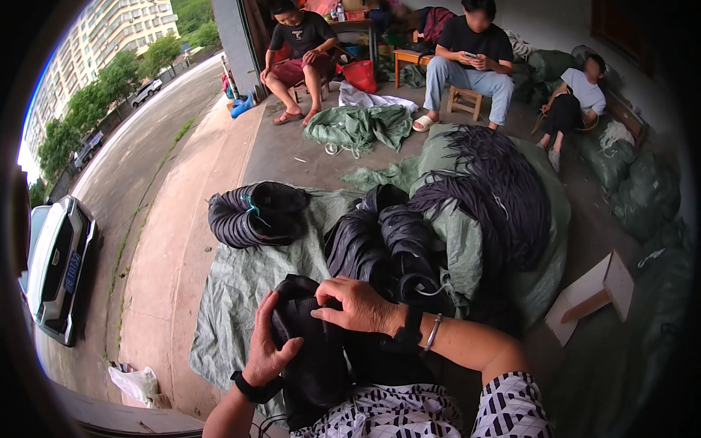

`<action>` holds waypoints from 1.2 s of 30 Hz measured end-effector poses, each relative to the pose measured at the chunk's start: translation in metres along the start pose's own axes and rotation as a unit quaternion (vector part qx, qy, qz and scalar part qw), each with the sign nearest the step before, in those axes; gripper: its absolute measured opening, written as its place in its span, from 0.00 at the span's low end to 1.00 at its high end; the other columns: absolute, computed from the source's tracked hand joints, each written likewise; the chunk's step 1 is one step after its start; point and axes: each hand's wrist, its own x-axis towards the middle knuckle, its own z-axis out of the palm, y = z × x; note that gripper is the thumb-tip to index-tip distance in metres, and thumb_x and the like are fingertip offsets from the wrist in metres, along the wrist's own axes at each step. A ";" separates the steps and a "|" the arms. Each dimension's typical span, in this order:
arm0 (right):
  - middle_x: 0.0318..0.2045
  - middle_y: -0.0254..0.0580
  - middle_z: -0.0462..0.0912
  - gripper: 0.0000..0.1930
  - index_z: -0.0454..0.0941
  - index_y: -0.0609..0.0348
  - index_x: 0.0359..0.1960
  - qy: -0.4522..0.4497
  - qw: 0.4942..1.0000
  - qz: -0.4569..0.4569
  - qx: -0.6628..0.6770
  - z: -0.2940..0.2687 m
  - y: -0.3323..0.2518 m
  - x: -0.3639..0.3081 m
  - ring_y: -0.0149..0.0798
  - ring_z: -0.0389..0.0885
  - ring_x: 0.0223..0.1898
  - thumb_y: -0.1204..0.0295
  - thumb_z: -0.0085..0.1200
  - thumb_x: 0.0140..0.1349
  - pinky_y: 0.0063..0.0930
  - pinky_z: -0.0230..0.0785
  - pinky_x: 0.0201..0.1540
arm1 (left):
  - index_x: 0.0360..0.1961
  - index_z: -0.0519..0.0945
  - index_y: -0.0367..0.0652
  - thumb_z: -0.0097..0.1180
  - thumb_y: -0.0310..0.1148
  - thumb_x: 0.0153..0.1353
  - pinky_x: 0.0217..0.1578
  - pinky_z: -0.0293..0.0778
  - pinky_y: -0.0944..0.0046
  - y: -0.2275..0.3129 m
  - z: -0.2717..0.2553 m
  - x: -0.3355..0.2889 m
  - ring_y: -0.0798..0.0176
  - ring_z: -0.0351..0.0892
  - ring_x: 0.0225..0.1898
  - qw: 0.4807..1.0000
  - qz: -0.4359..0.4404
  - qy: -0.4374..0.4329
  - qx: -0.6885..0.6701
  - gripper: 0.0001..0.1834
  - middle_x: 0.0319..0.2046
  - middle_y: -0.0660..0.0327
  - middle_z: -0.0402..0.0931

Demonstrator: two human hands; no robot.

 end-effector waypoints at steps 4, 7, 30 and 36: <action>0.32 0.38 0.79 0.11 0.74 0.58 0.34 -0.024 0.998 0.041 0.035 0.000 0.002 -0.004 0.40 0.78 0.36 0.68 0.60 0.53 0.31 0.70 0.40 | 0.61 0.59 0.41 0.64 0.41 0.44 0.61 0.54 0.53 0.002 0.005 -0.002 0.46 0.53 0.64 0.999 -0.015 0.016 0.047 0.43 0.63 0.44 0.52; 0.35 0.39 0.80 0.11 0.74 0.59 0.35 -0.044 0.996 0.067 0.028 0.000 0.003 -0.003 0.39 0.80 0.39 0.68 0.59 0.54 0.30 0.70 0.43 | 0.59 0.62 0.43 0.64 0.41 0.42 0.60 0.57 0.53 -0.002 0.007 -0.001 0.43 0.56 0.63 0.998 -0.025 0.026 0.047 0.41 0.63 0.43 0.52; 0.26 0.43 0.81 0.14 0.77 0.57 0.32 -0.186 0.978 0.092 -0.019 -0.023 0.032 0.012 0.44 0.80 0.31 0.61 0.60 0.50 0.33 0.70 0.35 | 0.60 0.60 0.43 0.68 0.52 0.42 0.60 0.56 0.52 -0.011 0.027 0.012 0.42 0.53 0.64 0.996 -0.022 -0.001 0.084 0.47 0.62 0.41 0.50; 0.29 0.37 0.84 0.12 0.81 0.61 0.35 -0.210 0.953 0.172 0.134 -0.035 0.060 0.022 0.27 0.79 0.33 0.66 0.57 0.55 0.22 0.69 0.39 | 0.60 0.59 0.39 0.67 0.47 0.41 0.62 0.52 0.52 -0.007 0.040 0.020 0.43 0.52 0.64 0.998 -0.010 0.008 0.056 0.47 0.61 0.41 0.51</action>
